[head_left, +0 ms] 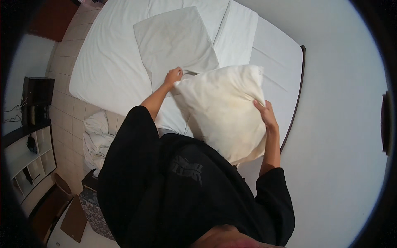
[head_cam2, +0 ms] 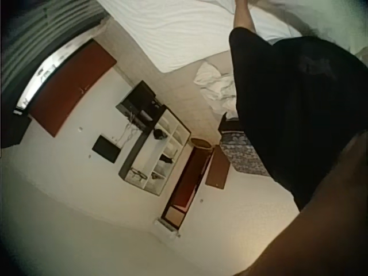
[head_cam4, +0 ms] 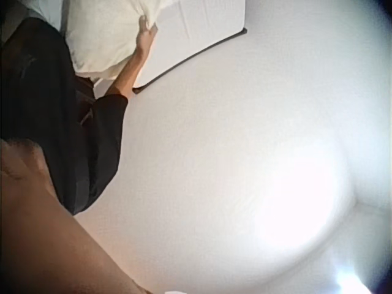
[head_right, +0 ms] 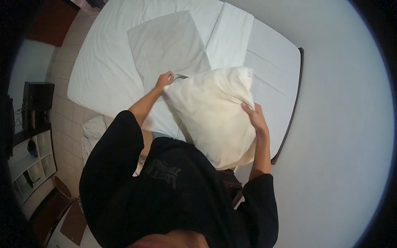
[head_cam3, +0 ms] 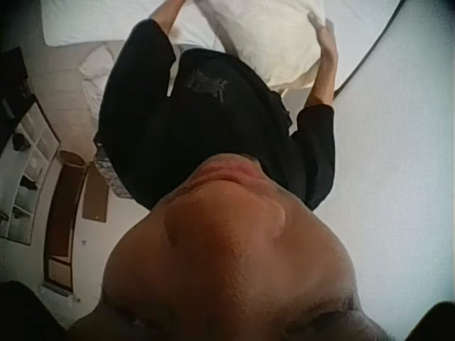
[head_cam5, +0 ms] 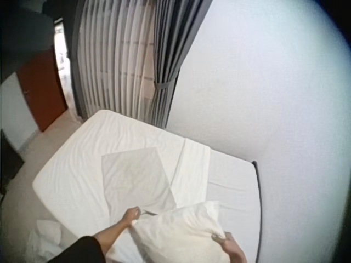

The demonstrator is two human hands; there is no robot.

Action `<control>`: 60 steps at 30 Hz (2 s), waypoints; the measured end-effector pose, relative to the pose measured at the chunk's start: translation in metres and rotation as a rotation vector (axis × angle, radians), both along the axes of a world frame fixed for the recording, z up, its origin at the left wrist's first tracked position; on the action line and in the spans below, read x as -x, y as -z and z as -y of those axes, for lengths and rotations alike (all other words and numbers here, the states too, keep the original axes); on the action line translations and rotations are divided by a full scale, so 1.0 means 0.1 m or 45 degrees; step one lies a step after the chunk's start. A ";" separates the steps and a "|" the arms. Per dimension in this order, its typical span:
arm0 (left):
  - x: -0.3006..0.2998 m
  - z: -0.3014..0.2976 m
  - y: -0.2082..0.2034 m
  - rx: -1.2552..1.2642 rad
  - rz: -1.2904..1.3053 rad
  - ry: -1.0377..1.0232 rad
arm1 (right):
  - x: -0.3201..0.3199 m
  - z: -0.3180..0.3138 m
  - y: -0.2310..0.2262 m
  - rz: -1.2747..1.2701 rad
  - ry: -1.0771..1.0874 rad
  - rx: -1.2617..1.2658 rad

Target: The person spreads a white fitted sheet over a mattress, tucking the edges under the mattress frame. They then place a pillow into a white pillowcase, fluff the pillow, and arrange it on the bed. The person repeats the process for a second pillow.

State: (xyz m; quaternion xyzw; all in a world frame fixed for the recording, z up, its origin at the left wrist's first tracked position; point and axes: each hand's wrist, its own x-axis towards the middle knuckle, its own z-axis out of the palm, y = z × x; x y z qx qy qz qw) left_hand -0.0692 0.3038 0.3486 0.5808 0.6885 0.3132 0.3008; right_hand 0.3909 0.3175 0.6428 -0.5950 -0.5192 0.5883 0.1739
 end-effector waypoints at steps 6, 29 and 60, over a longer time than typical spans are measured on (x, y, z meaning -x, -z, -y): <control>0.44 -0.41 -0.69 0.171 0.457 -0.025 | 1.10 -0.03 0.27 -0.083 -0.489 0.181; 1.12 0.47 -0.62 0.300 -0.409 -0.478 | 1.53 -0.97 1.30 -0.038 -0.148 0.240; 0.10 1.11 -0.79 -0.424 0.118 -0.708 | 3.41 -0.17 1.65 0.071 -0.675 -1.378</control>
